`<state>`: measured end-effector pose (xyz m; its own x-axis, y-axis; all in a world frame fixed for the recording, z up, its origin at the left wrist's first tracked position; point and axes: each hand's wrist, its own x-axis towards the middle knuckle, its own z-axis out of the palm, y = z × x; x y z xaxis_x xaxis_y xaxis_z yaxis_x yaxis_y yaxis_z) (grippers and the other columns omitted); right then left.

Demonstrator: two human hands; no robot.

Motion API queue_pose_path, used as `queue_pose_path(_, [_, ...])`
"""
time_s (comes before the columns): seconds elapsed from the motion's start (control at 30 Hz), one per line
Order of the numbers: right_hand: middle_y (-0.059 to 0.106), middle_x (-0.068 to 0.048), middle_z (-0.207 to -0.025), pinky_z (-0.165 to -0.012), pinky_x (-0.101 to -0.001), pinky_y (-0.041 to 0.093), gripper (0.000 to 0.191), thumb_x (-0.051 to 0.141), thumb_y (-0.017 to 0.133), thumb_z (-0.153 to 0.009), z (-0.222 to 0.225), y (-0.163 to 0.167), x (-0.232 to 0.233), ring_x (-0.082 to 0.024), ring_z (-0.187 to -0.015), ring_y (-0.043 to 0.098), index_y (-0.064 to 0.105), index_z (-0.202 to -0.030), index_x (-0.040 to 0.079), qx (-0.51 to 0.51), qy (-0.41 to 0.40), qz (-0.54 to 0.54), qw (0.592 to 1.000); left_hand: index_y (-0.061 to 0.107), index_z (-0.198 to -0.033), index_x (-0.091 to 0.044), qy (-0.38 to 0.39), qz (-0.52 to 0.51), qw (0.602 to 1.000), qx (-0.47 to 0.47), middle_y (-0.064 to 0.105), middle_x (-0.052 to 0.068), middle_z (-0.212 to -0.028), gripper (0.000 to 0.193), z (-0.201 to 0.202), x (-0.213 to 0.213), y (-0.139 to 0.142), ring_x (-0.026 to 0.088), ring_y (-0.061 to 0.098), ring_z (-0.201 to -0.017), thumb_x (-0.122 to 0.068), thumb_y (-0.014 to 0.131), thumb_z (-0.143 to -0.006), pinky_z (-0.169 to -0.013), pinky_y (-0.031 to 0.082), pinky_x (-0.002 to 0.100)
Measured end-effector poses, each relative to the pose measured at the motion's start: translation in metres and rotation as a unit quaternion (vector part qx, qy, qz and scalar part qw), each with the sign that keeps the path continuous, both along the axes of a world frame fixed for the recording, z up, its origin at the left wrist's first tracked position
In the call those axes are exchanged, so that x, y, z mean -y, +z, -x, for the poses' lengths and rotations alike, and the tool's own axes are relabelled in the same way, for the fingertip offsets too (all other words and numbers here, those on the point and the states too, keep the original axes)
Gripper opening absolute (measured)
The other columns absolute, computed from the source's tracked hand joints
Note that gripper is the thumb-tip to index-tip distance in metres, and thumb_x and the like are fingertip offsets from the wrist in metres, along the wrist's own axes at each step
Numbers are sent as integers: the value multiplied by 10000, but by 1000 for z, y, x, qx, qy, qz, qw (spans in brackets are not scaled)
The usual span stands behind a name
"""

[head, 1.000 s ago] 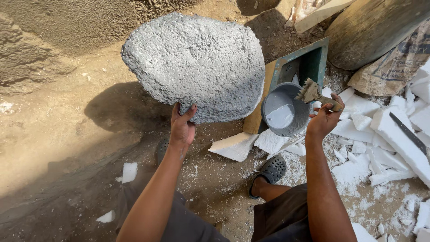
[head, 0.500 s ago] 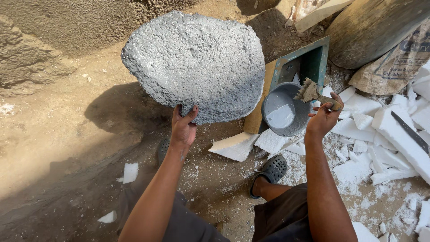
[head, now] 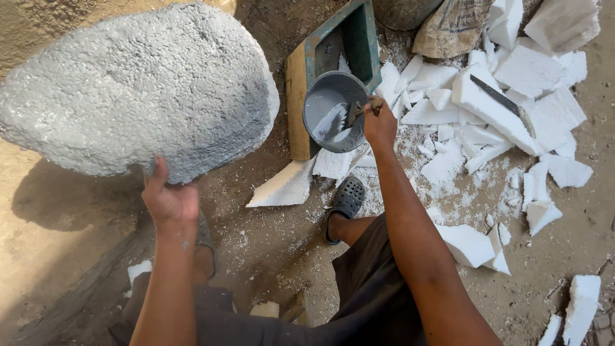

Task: The person holds a large irregular stone and repeatedly applies wet cement to its surface using a brush. The person rotates the stone to cover different areas and continues brushing until the surface is fully coated.

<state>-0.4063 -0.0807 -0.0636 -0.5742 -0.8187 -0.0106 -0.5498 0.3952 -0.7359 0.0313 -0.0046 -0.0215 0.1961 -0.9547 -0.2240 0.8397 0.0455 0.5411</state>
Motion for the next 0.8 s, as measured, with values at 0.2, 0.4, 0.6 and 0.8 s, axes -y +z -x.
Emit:
queue_pose_path(0.2, [762, -71, -1042, -872, -376, 526, 322, 290, 659, -986, -7, -9, 1, -228, -963, 721, 669, -1286, 175, -3, 21, -56, 998, 499, -1495, -108, 12, -17, 1000, 3, 570, 60, -1461, 673, -1, -1, 7, 301, 518, -1400, -162, 813, -902, -1204, 415, 577])
queue_pose_path(0.4, [755, -78, -1031, -856, -367, 523, 279, 249, 647, -996, 2, -17, 2, -216, -928, 691, 690, -1251, 145, 61, 7, -39, 997, 497, -1489, -127, 4, -19, 1000, 7, 566, 58, -1465, 703, 1, 1, 6, 315, 511, -1400, -176, 821, -867, -1180, 420, 590])
queue_pose_path(0.6, [734, -29, -998, -709, -307, 512, 236, 190, 614, -1018, 22, -11, 3, -131, -791, 617, 717, -1228, 154, 140, -65, 3, 988, 478, -1501, -136, 12, -36, 999, 10, 547, 71, -1460, 746, 3, 2, 6, 326, 499, -1391, -179, 834, -847, -1166, 408, 587])
queue_pose_path(0.8, [722, -4, -945, -563, -271, 478, 256, 180, 543, -1052, 50, -3, -4, -98, -701, 593, 682, -1266, 192, 201, -74, -51, 975, 472, -1499, -120, 19, -54, 998, 7, 559, 84, -1427, 768, 2, 2, 9, 337, 507, -1373, -179, 843, -829, -1147, 417, 599])
